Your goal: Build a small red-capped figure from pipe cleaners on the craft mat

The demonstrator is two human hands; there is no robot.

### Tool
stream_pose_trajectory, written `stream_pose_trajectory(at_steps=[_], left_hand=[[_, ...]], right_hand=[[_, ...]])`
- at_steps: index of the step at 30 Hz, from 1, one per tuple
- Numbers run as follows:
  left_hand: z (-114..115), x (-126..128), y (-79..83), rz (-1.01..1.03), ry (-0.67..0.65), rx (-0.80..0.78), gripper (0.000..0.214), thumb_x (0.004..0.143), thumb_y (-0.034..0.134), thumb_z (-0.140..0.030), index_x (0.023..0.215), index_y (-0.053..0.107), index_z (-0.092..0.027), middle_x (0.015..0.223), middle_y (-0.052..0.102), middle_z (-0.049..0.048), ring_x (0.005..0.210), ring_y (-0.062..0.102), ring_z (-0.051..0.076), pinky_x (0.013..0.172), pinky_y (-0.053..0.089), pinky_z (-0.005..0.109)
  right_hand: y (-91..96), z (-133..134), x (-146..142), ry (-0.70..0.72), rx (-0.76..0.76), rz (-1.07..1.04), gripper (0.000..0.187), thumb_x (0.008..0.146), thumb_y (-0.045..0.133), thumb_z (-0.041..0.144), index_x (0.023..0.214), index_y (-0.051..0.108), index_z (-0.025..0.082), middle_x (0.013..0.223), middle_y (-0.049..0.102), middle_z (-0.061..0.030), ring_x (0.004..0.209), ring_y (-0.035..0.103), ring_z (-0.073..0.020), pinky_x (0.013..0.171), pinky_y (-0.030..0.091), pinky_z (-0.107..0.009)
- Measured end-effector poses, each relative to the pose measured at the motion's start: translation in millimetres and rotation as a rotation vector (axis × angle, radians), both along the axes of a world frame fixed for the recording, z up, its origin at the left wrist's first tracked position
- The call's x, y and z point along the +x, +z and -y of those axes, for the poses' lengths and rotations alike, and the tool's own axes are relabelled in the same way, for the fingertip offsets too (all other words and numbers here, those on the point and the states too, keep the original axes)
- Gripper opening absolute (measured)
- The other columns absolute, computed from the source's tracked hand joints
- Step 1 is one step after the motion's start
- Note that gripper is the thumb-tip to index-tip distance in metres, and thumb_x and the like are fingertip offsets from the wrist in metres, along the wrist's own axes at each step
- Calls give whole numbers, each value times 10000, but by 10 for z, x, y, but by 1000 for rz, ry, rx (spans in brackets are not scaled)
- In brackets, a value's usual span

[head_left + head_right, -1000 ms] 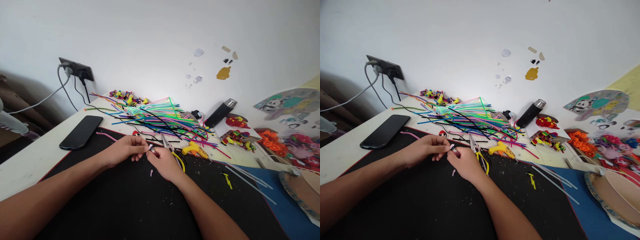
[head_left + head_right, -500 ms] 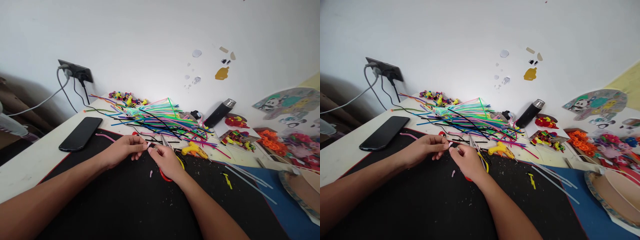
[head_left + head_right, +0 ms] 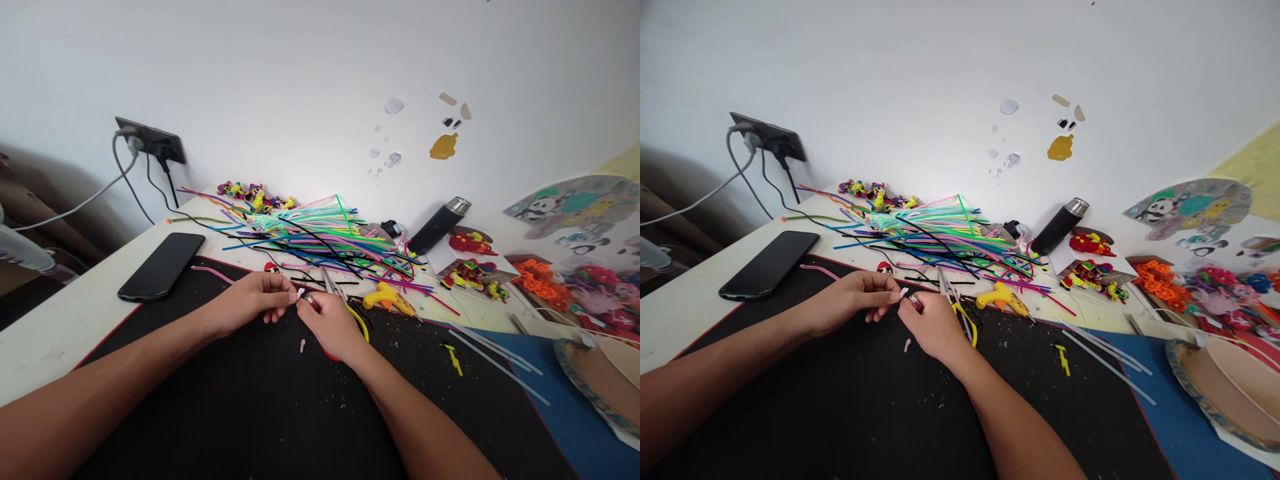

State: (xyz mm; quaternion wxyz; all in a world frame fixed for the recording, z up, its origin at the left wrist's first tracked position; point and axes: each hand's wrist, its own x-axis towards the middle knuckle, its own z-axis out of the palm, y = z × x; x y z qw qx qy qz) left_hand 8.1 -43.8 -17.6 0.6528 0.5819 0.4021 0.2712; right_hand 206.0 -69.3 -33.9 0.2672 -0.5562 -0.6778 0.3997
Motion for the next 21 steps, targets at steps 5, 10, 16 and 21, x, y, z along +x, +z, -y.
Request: stream_pose_trajectory(at_steps=[5,10,16,21], left_hand=[[8,1,12,-18,-3,7,400,781,785,-542,815,674,-160,631,589,-18,565,527,125,518,378,237],[7,1,-18,-19,-5,2,395,790,778,-534,827,675,-154,632,587,-21,568,529,121,519,378,232],[-2,10,-38,-28,-12,-3,388,793,775,-528,843,680,-155,637,594,-23,569,536,121,521,384,232],[5,16,-15,-43,-3,0,386,782,778,-528,829,679,-158,630,593,-23,567,534,122,517,380,233]], right_hand=[[41,3,-19,-14,0,-3,365,892,546,397,614,393,218,575,391,48,558,349,-121,514,240,-275],[74,16,-22,-11,-11,10,364,891,546,394,617,391,213,569,383,54,552,337,-112,507,232,-267],[55,23,-27,14,-6,44,331,894,536,375,634,426,203,581,412,53,571,356,-110,509,216,-268],[40,17,-23,11,-4,42,342,903,536,388,637,431,201,583,411,53,568,352,-107,508,214,-270]])
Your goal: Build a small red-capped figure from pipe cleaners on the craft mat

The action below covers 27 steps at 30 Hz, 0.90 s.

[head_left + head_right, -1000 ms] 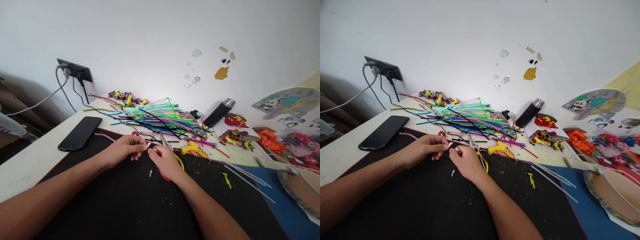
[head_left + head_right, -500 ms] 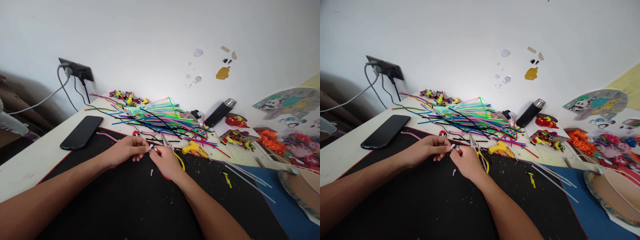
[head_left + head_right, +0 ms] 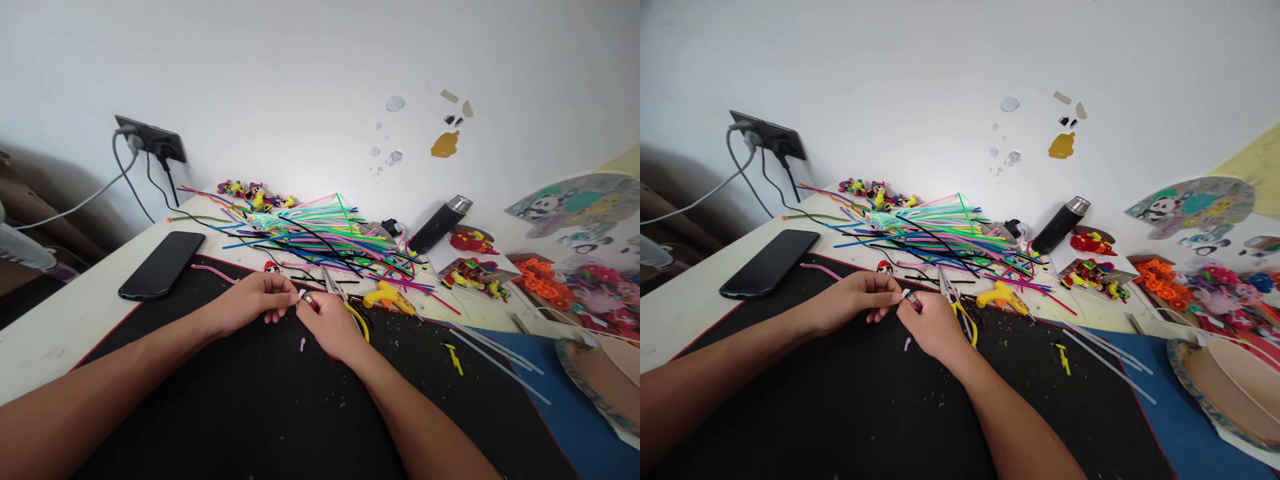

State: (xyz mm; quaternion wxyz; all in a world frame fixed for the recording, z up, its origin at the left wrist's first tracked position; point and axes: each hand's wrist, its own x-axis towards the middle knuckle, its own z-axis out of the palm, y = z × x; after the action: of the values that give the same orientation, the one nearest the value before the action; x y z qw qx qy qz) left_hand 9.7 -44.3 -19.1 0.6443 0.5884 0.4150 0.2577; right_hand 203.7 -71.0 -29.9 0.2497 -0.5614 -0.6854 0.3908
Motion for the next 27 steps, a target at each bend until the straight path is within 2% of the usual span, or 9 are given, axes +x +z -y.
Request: stream_pose_trajectory(at_steps=[15,20,27], left_hand=[[-7,-2,23,-32,-21,-4,425,769,789,-562,841,694,-154,620,589,-26,564,533,124,522,386,237],[-15,-16,-5,25,4,-18,379,785,788,-524,814,678,-163,610,583,-27,558,523,120,515,370,230],[-35,-19,-48,97,82,-30,380,788,796,-518,789,646,-168,603,587,-29,546,508,109,512,354,227]], right_hand=[[-29,-23,22,-15,-37,-7,307,874,562,341,637,421,206,580,399,57,565,356,-108,504,212,-270],[-3,-21,24,0,-49,-62,386,895,590,398,632,379,210,586,366,61,567,333,-105,507,221,-267],[-38,-50,84,119,-156,-307,404,923,615,562,752,549,202,600,395,63,524,349,-100,507,259,-256]])
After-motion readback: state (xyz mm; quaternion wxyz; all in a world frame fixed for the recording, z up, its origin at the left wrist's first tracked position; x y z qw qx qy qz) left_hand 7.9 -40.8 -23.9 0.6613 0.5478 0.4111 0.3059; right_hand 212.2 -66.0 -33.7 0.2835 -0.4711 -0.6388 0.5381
